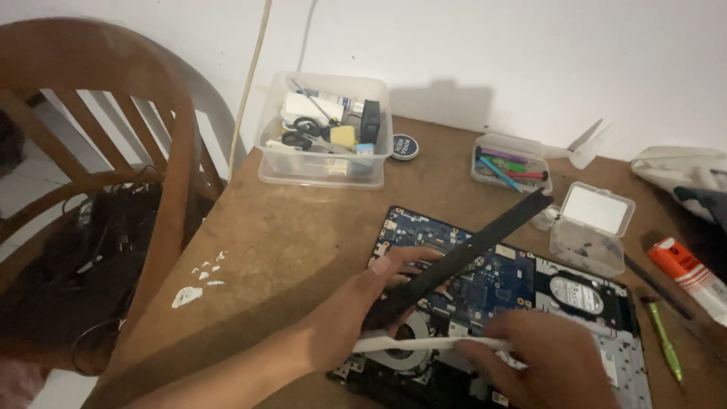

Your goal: Cleaning a laptop battery with a brush and reassembling the laptop components on a workbench.

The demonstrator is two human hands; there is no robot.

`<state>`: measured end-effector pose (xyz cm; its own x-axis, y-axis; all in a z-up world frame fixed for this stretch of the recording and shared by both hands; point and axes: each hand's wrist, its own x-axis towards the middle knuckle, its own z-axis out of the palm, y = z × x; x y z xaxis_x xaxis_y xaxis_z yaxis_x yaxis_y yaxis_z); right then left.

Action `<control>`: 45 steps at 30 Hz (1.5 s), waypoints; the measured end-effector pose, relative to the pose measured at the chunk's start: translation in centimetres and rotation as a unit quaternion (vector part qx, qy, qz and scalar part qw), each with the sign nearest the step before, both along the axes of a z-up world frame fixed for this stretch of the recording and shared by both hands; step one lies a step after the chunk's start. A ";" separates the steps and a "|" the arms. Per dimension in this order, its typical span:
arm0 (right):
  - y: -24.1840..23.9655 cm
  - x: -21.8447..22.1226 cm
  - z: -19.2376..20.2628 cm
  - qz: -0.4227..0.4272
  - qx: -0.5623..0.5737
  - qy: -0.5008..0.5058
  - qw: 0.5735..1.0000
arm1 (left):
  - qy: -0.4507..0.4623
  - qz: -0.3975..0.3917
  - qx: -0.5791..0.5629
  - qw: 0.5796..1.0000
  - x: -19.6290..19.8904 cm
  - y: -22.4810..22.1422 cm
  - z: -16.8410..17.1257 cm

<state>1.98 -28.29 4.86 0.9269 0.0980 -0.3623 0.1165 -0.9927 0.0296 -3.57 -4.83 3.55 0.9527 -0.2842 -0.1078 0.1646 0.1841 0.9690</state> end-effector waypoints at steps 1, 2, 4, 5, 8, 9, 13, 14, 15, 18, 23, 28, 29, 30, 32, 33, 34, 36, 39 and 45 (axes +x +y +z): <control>-0.6 0.2 -1.3 0.048 0.028 -0.046 0.997 | 0.013 -0.004 0.024 1.000 -0.3 0.1 0.5; -1.2 0.5 -2.5 0.094 0.056 -0.095 0.990 | 0.024 -0.008 0.046 0.999 -0.4 0.1 1.0; -0.3 0.8 1.7 0.010 0.035 -0.058 0.998 | -0.001 -0.013 0.007 1.000 -0.2 0.0 -0.1; 0.3 0.9 3.8 -0.074 0.020 -0.025 0.997 | -0.027 -0.016 -0.032 0.999 -0.2 0.0 -0.6; -8.9 4.8 -3.7 0.025 0.224 -0.377 0.898 | -0.017 -0.003 -0.060 0.998 0.2 0.0 -1.1; -8.8 4.3 -3.8 0.026 0.222 -0.378 0.898 | -0.018 -0.002 -0.062 0.998 0.2 -0.1 -1.3; -3.8 1.4 -2.6 -0.004 0.165 -0.235 0.958 | 0.001 0.001 -0.073 0.997 0.1 -0.2 -0.9; -1.6 0.3 -2.0 -0.022 0.094 -0.078 0.992 | 0.013 -0.001 -0.048 0.999 -0.1 -0.3 -0.7; -1.5 0.4 -2.5 -0.023 0.095 -0.076 0.992 | 0.015 -0.001 -0.047 0.999 -0.2 -0.4 -0.6; -1.9 1.0 -3.0 0.079 0.058 -0.085 0.992 | 0.026 0.007 -0.047 0.999 -0.2 -0.3 -0.5; -5.4 3.4 -1.6 -0.100 0.079 -0.238 0.963 | -0.014 0.000 -0.098 0.995 0.1 -0.3 -1.5; -5.6 2.6 -2.3 -0.023 0.080 -0.236 0.968 | 0.008 0.007 -0.084 0.996 0.0 0.0 -1.5; -4.0 1.7 -1.0 -0.020 -0.030 -0.097 0.995 | 0.029 0.010 -0.070 0.997 0.1 -0.1 -1.6; -4.2 1.9 -2.7 -0.021 -0.030 -0.097 0.995 | 0.029 0.010 -0.070 0.997 0.1 -0.3 -0.8; -4.5 2.2 -6.1 0.169 0.056 -0.162 0.970 | 0.146 0.056 -0.087 0.984 0.1 -0.7 0.6; -5.3 2.9 -5.4 0.165 0.058 -0.162 0.971 | 0.147 0.052 -0.084 0.984 0.1 -0.1 -0.4; -6.2 3.7 -4.7 0.098 0.059 -0.193 0.974 | 0.063 -0.006 -0.097 0.993 0.2 0.4 -1.4; -9.2 5.2 -4.3 0.028 0.062 -0.225 0.972 | -0.021 -0.068 -0.111 0.991 0.5 1.3 -2.9; -13.4 6.3 -4.2 0.012 0.119 -0.410 0.904 | 0.079 -0.018 -0.116 0.990 1.2 2.1 -3.8; -10.9 5.3 -5.4 0.090 0.153 -0.439 0.881 | 0.079 -0.041 -0.116 0.989 1.5 2.9 -3.3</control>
